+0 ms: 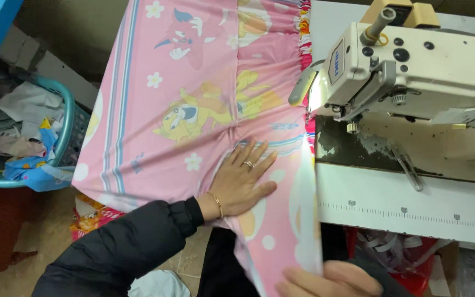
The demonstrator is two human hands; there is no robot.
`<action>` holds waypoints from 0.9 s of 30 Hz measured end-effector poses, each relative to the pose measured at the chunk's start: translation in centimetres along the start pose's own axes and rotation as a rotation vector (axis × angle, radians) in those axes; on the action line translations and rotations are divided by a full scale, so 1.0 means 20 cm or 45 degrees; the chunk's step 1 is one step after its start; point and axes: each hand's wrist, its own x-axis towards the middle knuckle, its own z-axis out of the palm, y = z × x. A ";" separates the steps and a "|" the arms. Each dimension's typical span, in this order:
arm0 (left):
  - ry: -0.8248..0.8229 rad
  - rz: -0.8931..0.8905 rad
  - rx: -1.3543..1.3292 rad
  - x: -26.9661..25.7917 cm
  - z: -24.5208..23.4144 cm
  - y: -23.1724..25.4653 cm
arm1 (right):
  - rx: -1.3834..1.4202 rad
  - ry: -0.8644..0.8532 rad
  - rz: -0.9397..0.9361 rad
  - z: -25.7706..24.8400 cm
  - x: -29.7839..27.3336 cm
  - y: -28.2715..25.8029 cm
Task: Sewing a white strip onto the edge of a pink patterned fabric using an industrial sewing machine.
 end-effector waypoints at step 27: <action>0.441 -0.419 -1.207 -0.35 0.13 0.62 | 1.279 0.731 1.930 0.55 -0.75 -0.21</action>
